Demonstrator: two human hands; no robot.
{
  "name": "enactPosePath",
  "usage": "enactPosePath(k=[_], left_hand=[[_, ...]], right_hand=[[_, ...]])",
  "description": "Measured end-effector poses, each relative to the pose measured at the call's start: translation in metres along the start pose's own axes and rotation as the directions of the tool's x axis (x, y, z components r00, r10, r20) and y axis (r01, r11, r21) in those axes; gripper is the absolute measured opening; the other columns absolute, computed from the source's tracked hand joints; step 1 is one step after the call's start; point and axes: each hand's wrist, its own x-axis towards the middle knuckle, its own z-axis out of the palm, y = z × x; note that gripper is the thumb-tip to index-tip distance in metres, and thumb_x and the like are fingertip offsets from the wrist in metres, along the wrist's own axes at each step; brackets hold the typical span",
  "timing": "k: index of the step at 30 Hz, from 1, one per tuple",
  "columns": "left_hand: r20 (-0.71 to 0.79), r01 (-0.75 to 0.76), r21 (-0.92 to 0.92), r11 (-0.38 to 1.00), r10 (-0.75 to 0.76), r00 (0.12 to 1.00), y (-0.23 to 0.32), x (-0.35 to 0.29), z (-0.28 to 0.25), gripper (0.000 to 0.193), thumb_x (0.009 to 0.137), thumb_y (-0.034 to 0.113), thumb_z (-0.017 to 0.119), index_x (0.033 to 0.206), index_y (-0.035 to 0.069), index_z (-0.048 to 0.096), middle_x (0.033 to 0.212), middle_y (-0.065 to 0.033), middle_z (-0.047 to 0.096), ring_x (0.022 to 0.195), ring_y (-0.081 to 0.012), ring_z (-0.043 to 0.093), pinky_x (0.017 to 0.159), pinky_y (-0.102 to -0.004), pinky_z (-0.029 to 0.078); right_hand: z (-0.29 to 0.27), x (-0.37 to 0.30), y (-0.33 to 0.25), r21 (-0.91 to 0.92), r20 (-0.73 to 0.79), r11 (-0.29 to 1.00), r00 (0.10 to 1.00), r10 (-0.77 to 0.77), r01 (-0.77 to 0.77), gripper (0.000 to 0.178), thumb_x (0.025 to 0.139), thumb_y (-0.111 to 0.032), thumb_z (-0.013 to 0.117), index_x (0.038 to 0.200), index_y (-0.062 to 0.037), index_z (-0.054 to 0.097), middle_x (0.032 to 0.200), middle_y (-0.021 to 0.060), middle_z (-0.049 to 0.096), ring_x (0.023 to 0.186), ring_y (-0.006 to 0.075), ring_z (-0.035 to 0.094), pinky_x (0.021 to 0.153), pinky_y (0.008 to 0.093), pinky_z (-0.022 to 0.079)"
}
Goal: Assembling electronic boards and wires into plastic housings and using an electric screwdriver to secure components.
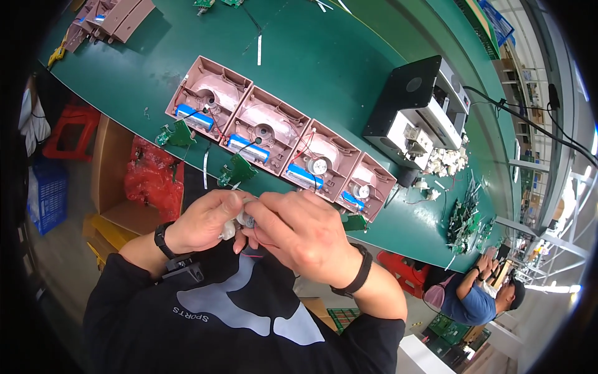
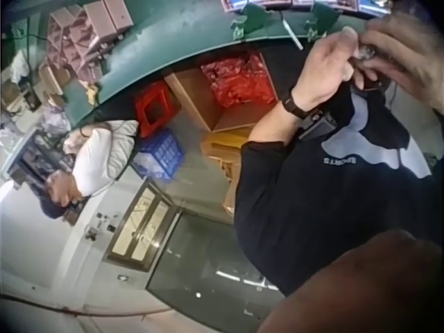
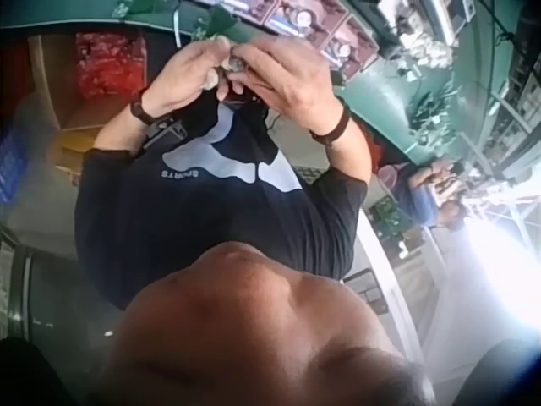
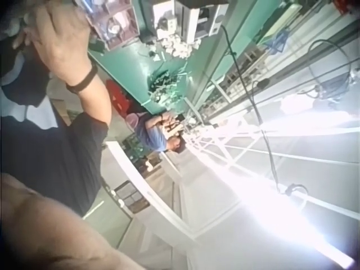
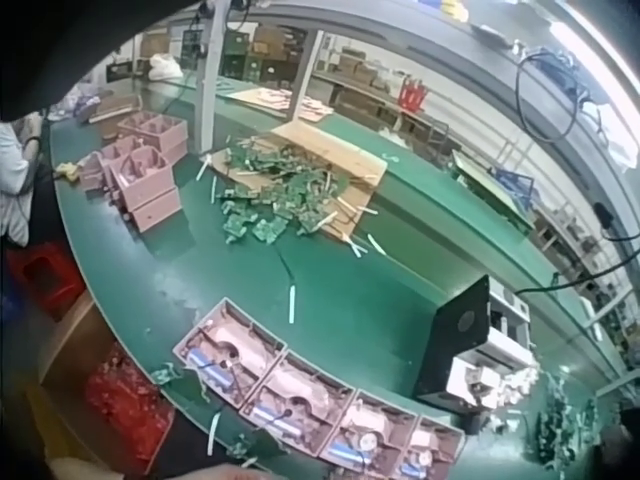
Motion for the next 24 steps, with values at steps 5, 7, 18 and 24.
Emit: enactPosePath(k=[5,7,18,24], left_hand=[[-0.088,-0.076,0.051,0.996,0.080,0.993,0.013,-0.008,-0.007,0.053,0.100,0.050,0.064,0.116,0.000,0.065,0.095,-0.0116,0.072,0.076,-0.0141,0.069,0.059,-0.0265,0.055],[-0.185,-0.169,0.556,0.814,0.319,0.929,0.015,-0.011,-0.010,0.053,0.094,0.041,0.075,0.126,0.000,0.063,0.105,-0.0109,0.071,0.076,-0.0140,0.068,0.059,-0.0274,0.054],[0.026,-0.046,0.999,0.007,0.743,0.669,0.001,0.004,-0.017,0.070,0.077,0.014,0.083,0.142,0.014,0.058,0.118,-0.0050,0.060,0.074,-0.0157,0.068,0.062,-0.0291,0.056],[0.054,-0.025,0.998,-0.050,0.781,0.622,-0.008,0.010,-0.021,0.067,0.079,0.009,0.077,0.143,0.014,0.057,0.108,-0.0035,0.061,0.076,-0.0147,0.068,0.060,-0.0278,0.056]], right_hand=[[-0.004,0.018,0.011,-0.069,-0.155,0.988,0.980,0.126,-0.138,0.039,0.073,-0.014,0.090,0.107,-0.0045,0.073,0.095,0.0092,0.071,0.074,0.0243,0.067,0.065,0.0334,0.053],[-0.002,0.033,0.019,-0.109,-0.138,0.977,0.976,0.167,-0.183,0.037,0.074,-0.013,0.089,0.106,-0.0044,0.073,0.093,0.0092,0.071,0.074,0.0239,0.067,0.064,0.0332,0.053],[0.015,0.063,0.037,-0.270,-0.018,0.917,0.954,0.301,-0.294,0.029,0.077,-0.012,0.086,0.100,-0.0029,0.072,0.083,0.0108,0.069,0.071,0.0252,0.068,0.064,0.0351,0.054],[0.023,0.066,0.041,-0.384,-0.025,0.896,0.972,0.232,-0.224,0.029,0.076,-0.014,0.087,0.097,-0.0025,0.071,0.083,0.0100,0.069,0.074,0.0278,0.069,0.065,0.0376,0.054]])
